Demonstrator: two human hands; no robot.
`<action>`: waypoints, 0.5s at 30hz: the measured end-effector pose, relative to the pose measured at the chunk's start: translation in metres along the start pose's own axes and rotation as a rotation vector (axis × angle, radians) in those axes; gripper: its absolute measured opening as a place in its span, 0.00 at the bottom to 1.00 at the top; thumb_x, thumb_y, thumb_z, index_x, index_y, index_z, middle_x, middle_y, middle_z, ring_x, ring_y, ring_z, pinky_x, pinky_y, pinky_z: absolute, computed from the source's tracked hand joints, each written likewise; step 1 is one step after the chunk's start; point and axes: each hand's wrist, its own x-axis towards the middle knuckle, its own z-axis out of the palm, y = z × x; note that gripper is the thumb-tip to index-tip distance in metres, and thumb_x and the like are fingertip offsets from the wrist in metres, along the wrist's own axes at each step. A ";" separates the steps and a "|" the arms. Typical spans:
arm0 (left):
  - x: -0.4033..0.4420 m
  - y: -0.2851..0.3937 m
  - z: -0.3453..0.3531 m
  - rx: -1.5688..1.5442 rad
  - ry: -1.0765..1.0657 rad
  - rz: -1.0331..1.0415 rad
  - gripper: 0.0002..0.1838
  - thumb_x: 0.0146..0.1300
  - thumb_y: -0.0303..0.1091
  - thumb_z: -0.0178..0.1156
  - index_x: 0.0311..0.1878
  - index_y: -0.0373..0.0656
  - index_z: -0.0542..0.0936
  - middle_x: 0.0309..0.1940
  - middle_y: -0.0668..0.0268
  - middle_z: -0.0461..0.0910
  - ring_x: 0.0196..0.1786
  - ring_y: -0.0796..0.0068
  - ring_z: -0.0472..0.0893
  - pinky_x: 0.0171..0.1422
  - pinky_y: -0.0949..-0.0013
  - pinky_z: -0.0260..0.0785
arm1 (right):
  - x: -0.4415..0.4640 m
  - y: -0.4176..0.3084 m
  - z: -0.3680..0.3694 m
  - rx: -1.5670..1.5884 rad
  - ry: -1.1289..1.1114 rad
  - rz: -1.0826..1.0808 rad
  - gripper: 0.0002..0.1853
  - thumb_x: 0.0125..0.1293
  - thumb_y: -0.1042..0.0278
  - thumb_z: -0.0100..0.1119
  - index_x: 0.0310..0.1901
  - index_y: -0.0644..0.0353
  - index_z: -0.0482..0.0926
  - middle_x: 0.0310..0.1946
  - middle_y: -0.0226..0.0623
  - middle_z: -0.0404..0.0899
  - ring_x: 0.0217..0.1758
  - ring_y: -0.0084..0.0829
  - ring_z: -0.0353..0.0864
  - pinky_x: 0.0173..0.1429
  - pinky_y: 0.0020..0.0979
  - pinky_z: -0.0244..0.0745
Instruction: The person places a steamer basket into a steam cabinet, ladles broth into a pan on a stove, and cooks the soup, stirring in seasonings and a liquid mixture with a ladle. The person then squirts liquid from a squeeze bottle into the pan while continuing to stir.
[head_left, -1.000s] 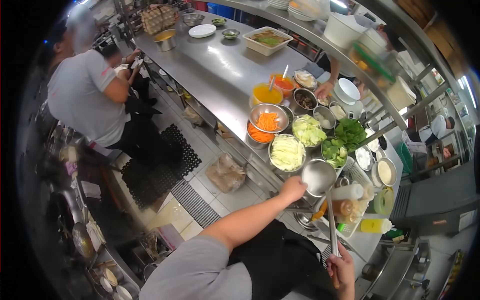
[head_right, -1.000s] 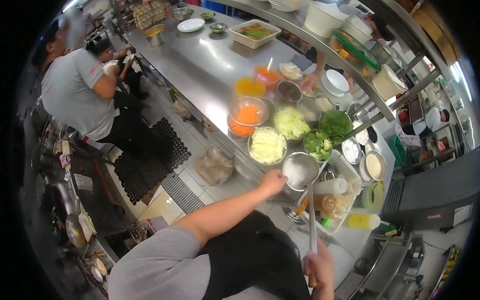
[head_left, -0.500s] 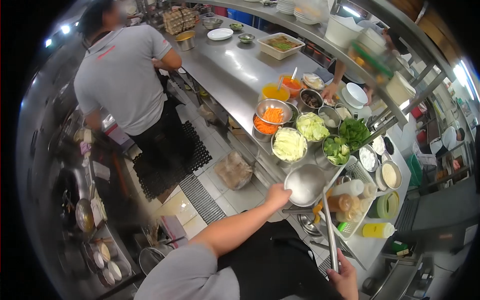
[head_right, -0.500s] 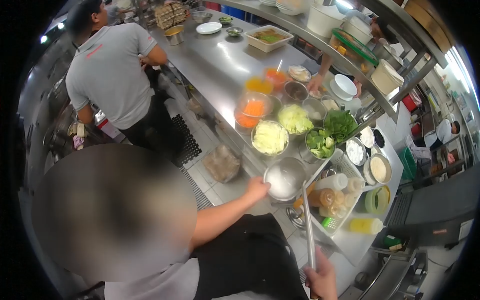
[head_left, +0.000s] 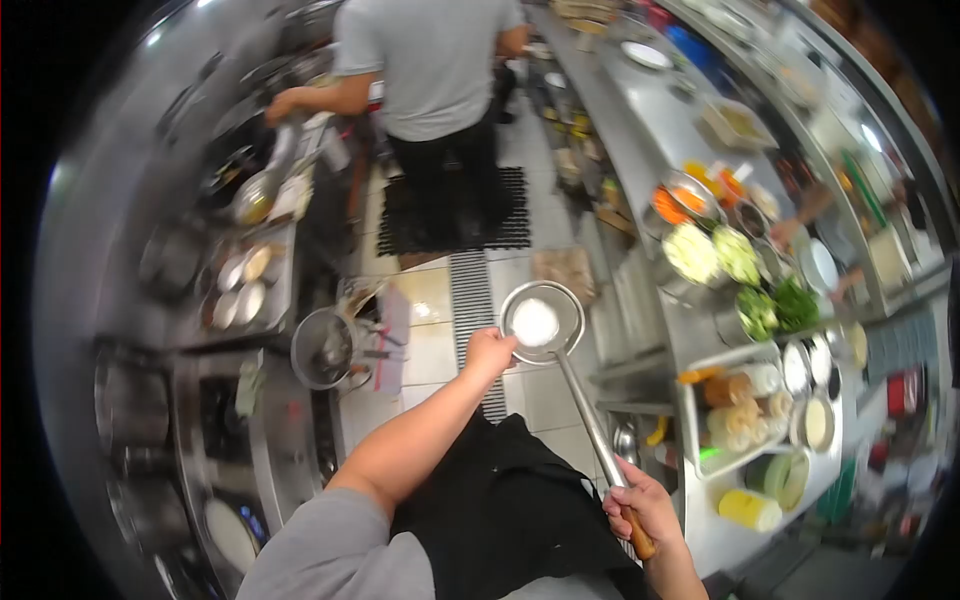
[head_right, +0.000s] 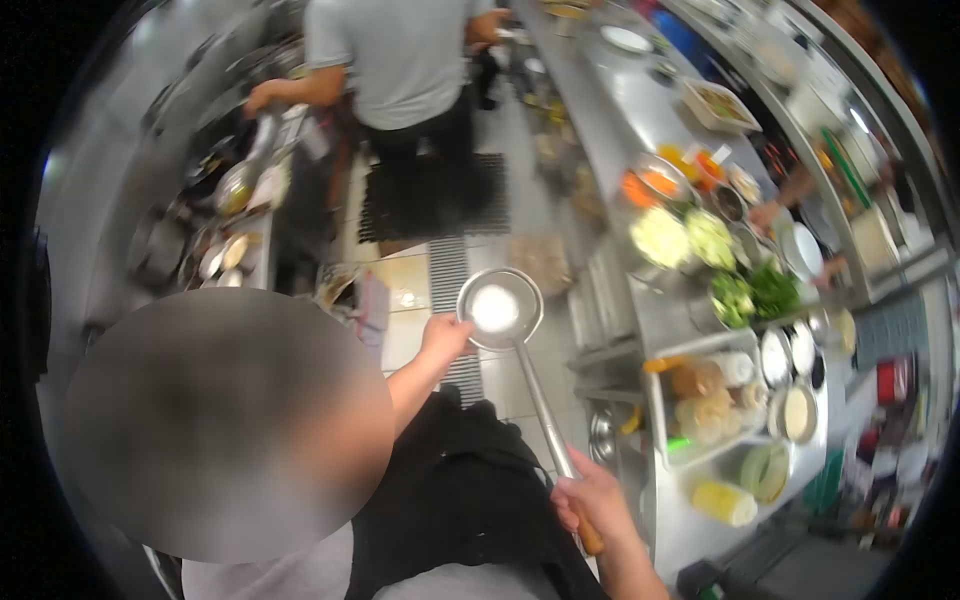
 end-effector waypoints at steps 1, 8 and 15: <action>-0.008 -0.002 -0.023 -0.037 0.032 -0.006 0.06 0.59 0.26 0.61 0.27 0.35 0.79 0.23 0.61 0.82 0.24 0.71 0.84 0.26 0.68 0.78 | 0.004 -0.001 0.010 -0.042 -0.046 0.030 0.39 0.65 0.82 0.58 0.78 0.58 0.59 0.25 0.37 0.75 0.15 0.26 0.69 0.19 0.26 0.66; -0.064 -0.048 -0.151 -0.308 0.363 -0.074 0.06 0.59 0.26 0.60 0.29 0.33 0.80 0.24 0.58 0.83 0.24 0.67 0.85 0.27 0.66 0.80 | 0.049 0.014 0.049 -1.042 -0.079 -0.246 0.41 0.62 0.85 0.63 0.77 0.62 0.60 0.45 0.28 0.81 0.31 0.15 0.73 0.36 0.19 0.72; -0.141 -0.092 -0.253 -0.337 0.723 -0.061 0.08 0.58 0.29 0.60 0.30 0.33 0.83 0.22 0.58 0.82 0.23 0.68 0.84 0.28 0.66 0.77 | 0.124 0.018 0.094 -1.386 -0.529 -0.316 0.37 0.61 0.75 0.65 0.73 0.66 0.66 0.62 0.52 0.79 0.60 0.35 0.81 0.66 0.31 0.72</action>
